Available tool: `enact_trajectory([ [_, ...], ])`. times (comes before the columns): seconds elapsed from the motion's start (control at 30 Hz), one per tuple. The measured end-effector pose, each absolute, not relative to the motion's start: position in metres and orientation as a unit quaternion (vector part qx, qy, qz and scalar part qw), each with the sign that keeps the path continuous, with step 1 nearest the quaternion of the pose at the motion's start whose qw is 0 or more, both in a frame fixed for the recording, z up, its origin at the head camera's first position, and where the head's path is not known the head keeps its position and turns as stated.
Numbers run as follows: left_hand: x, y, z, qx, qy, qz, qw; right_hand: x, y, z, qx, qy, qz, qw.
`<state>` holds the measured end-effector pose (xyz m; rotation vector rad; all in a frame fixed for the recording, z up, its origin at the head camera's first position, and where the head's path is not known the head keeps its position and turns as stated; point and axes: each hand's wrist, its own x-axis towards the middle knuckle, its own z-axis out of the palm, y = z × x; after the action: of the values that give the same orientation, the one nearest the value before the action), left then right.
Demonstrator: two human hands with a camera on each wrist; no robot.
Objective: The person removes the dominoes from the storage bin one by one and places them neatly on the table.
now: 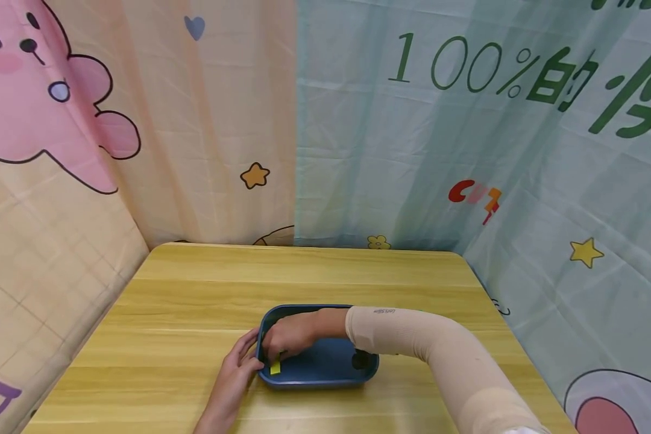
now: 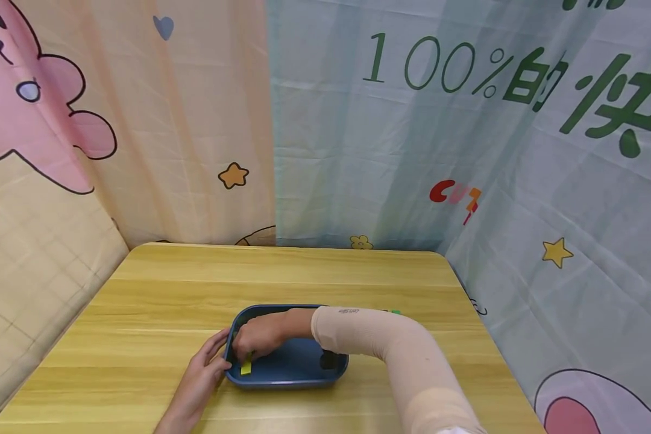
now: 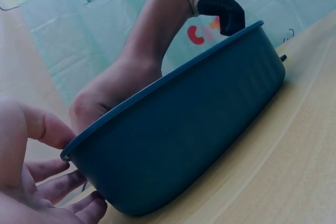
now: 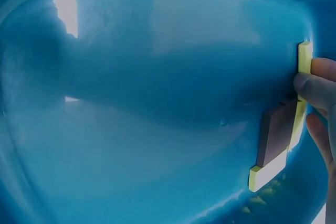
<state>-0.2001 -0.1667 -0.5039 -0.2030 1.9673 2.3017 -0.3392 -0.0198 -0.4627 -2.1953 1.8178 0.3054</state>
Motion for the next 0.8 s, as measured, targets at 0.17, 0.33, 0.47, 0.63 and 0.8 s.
enact_trajectory([
  [0.17, -0.2, -0.167, -0.503, -0.069, 0.65, 0.755, 0.054, -0.34, -0.018, -0.462, -0.768, 0.619, 0.102, 0.128],
  [0.33, -0.2, -0.166, -0.503, -0.069, 0.647, 0.757, 0.053, -0.341, -0.013, -0.462, -0.764, 0.628, 0.067, 0.131],
  [0.47, -0.199, -0.165, -0.504, -0.066, 0.644, 0.76, 0.05, -0.341, -0.006, -0.46, -0.753, 0.644, 0.049, 0.122],
  [0.63, -0.198, -0.165, -0.504, -0.061, 0.648, 0.758, 0.044, -0.341, 0.0, -0.456, -0.713, 0.686, -0.01, 0.146],
  [0.8, -0.198, -0.165, -0.503, -0.062, 0.649, 0.757, 0.043, -0.339, 0.009, -0.451, -0.63, 0.74, -0.111, 0.208],
])
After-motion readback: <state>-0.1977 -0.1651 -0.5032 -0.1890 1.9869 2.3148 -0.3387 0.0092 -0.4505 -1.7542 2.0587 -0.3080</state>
